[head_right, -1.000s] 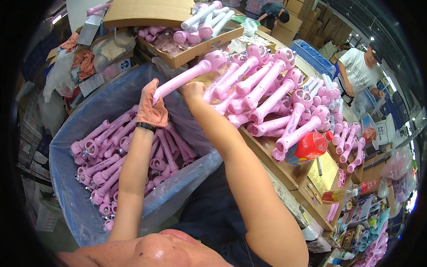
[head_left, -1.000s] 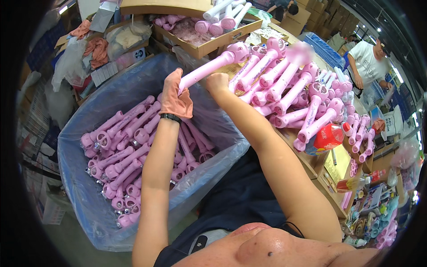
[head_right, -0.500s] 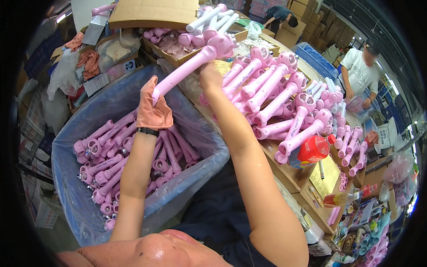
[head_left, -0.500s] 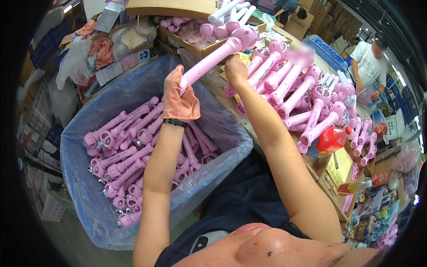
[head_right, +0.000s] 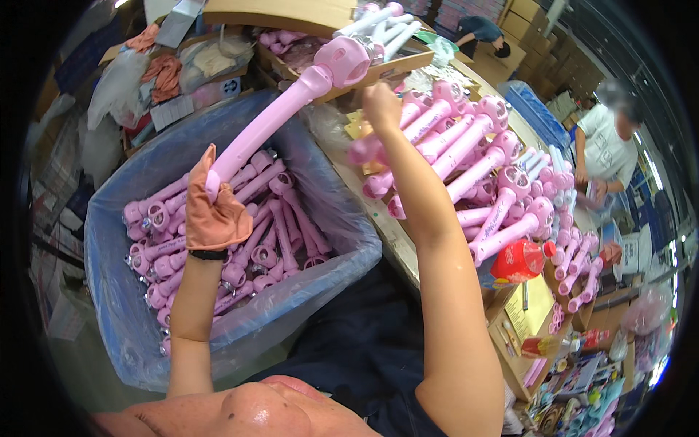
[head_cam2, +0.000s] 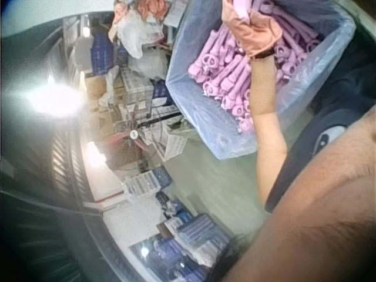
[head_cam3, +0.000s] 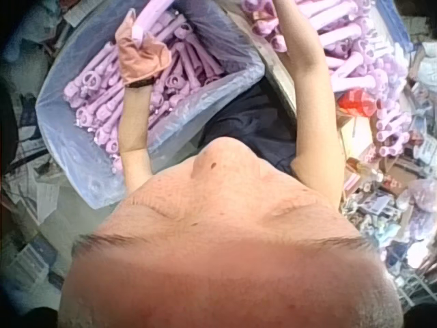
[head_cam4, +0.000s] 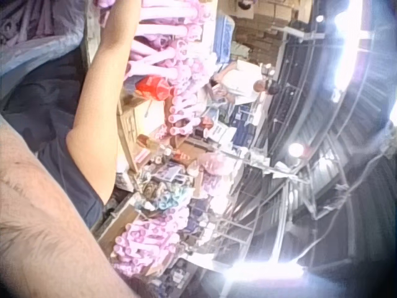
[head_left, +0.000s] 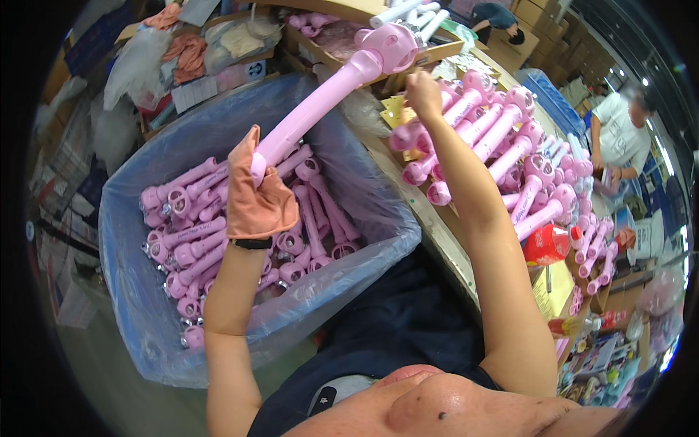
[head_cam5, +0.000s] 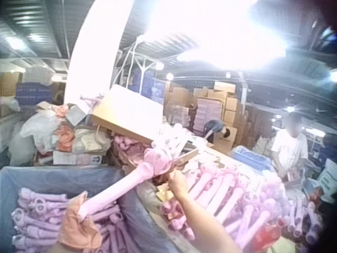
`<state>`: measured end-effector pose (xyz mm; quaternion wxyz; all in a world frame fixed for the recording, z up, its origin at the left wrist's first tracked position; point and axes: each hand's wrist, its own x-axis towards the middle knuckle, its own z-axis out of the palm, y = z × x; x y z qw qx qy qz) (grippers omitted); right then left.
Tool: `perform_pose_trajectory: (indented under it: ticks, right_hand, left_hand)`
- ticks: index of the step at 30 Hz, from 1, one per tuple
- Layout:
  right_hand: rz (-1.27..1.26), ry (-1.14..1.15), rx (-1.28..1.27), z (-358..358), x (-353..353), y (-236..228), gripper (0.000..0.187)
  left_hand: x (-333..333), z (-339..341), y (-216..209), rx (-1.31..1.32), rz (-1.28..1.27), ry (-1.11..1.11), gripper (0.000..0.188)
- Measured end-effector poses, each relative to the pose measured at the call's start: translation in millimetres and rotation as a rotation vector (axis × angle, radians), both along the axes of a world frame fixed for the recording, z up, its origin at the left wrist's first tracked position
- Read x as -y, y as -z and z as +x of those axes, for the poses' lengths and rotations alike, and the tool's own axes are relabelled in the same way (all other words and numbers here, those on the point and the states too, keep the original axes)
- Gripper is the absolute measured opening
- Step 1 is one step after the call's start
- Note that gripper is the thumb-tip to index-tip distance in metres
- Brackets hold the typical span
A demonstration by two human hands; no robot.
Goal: The person assembles pink plastic fan sticks by attaching clear plastic heads, wiping them with a cloth, and using a screwdriver to tighten components. They then apply small stickers to the handles and place the finished items on a table.
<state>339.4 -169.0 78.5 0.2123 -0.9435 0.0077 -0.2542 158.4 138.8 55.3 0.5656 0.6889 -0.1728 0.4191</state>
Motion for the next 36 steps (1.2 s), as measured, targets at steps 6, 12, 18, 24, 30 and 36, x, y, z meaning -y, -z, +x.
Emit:
perform_pose_trajectory:
  ticks: [6,12,18,24,30,36]
  right_hand:
    - [0.299,0.197,0.035,17,5,-21,0.042]
    - [0.241,0.145,0.185,32,27,-61,0.044]
    - [0.529,0.081,0.355,23,60,-128,0.042]
    - [0.512,-0.152,0.439,-49,97,-194,0.032]
    - [-0.482,0.06,0.76,-229,163,-228,0.027]
    - [0.102,0.482,0.406,-435,255,-237,0.034]
  left_hand:
    - [-20,-47,3,-0.406,-0.909,0.537,0.049]
    - [-46,-61,23,-0.188,-0.012,0.15,0.068]
    - [-45,-44,47,-0.028,0.249,-0.096,0.046]
    - [8,4,62,0.081,0.295,-0.105,0.042]
    - [94,55,91,-0.198,0.047,0.089,0.03]
    - [130,92,86,-1.044,-1.324,0.906,0.028]
